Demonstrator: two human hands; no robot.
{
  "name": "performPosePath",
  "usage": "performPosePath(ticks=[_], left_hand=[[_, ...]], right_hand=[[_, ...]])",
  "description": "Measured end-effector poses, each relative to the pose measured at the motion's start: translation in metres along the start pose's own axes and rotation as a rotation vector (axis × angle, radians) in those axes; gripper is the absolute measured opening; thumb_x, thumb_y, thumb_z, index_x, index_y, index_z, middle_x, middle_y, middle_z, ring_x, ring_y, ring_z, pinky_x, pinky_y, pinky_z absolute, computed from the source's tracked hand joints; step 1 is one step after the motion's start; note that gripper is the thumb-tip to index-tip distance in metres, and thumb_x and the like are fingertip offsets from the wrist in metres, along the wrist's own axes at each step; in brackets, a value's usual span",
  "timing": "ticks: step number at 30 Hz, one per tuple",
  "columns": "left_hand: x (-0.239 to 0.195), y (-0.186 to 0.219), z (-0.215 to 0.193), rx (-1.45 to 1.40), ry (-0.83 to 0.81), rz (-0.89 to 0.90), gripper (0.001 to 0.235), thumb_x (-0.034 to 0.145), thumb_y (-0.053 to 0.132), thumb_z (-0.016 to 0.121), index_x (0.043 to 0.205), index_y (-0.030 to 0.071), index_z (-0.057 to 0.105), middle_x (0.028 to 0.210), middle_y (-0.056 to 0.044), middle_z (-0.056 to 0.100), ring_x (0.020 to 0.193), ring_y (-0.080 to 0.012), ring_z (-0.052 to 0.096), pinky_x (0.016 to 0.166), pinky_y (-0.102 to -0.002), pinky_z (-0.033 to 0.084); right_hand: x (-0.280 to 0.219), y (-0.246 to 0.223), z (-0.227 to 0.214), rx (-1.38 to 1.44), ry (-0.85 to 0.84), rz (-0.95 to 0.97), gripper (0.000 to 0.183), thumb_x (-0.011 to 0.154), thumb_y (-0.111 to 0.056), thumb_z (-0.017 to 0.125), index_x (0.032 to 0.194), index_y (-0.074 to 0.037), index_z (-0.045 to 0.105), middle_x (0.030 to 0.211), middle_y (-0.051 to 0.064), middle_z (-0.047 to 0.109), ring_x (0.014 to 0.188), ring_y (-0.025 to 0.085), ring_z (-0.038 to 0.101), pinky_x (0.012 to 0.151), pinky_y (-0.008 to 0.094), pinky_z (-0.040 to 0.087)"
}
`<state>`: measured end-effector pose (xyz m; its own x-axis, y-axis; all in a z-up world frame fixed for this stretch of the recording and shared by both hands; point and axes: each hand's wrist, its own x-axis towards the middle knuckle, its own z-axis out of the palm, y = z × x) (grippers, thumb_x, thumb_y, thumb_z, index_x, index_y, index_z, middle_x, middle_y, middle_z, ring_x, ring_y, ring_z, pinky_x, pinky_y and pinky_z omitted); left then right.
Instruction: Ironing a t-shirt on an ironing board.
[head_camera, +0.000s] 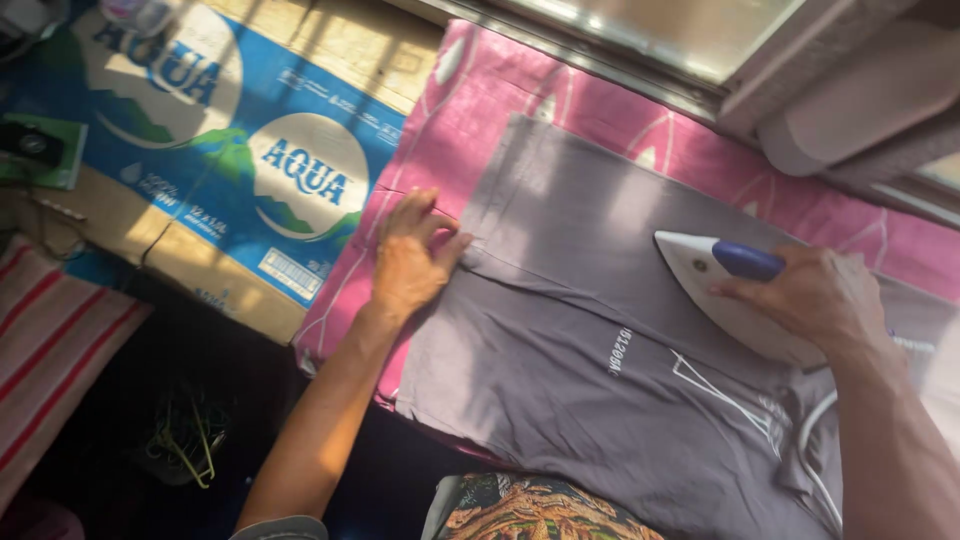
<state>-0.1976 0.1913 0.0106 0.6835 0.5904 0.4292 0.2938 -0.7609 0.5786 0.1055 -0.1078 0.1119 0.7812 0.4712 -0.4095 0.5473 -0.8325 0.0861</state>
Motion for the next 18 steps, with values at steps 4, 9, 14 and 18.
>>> performPosePath(ticks=[4, 9, 14, 18], left_hand=[[-0.01, -0.014, 0.018, -0.055, 0.012, -0.08, 0.026, 0.08, 0.034, 0.079, 0.08, 0.011, 0.069, 0.141, -0.014, 0.058, 0.137, -0.0384, 0.05, 0.114, -0.048, 0.036], [0.0, -0.006, -0.01, -0.376, 0.129, -0.414, 0.026, 0.087, 0.027, 0.076, 0.1, 0.005, 0.071, 0.119, -0.007, 0.072, 0.111, -0.0223, 0.066, 0.1, -0.034, 0.052], [-0.013, -0.026, -0.045, -0.633, 0.118, -0.626, 0.021, 0.094, 0.021, 0.07, 0.105, 0.005, 0.076, 0.09, 0.0, 0.071, 0.079, -0.0088, 0.062, 0.076, -0.025, 0.051], [-0.033, -0.054, -0.039, -0.421, 0.059, -0.681, 0.036, 0.094, 0.052, 0.07, 0.11, 0.02, 0.075, 0.115, -0.006, 0.076, 0.117, -0.0261, 0.07, 0.103, -0.038, 0.055]], right_hand=[[-0.028, -0.089, -0.021, -0.098, -0.129, -0.06, 0.069, 0.068, -0.085, 0.067, 0.097, -0.025, 0.083, 0.092, 0.004, 0.084, 0.09, 0.027, 0.079, 0.081, 0.039, 0.059], [-0.034, -0.167, -0.009, -0.259, -0.172, -0.249, 0.065, 0.071, -0.088, 0.06, 0.112, -0.04, 0.079, 0.104, -0.006, 0.086, 0.105, 0.019, 0.079, 0.09, 0.032, 0.06], [0.16, -0.069, 0.148, -0.709, 0.348, -0.905, 0.046, 0.085, -0.061, 0.051, 0.119, -0.089, 0.036, 0.084, -0.013, 0.061, 0.069, 0.01, 0.069, 0.073, 0.031, 0.063], [0.199, -0.085, 0.147, -0.66, 0.035, -0.772, 0.049, 0.08, -0.076, 0.05, 0.128, -0.081, 0.042, 0.106, -0.021, 0.066, 0.095, 0.0, 0.069, 0.091, 0.021, 0.059]])
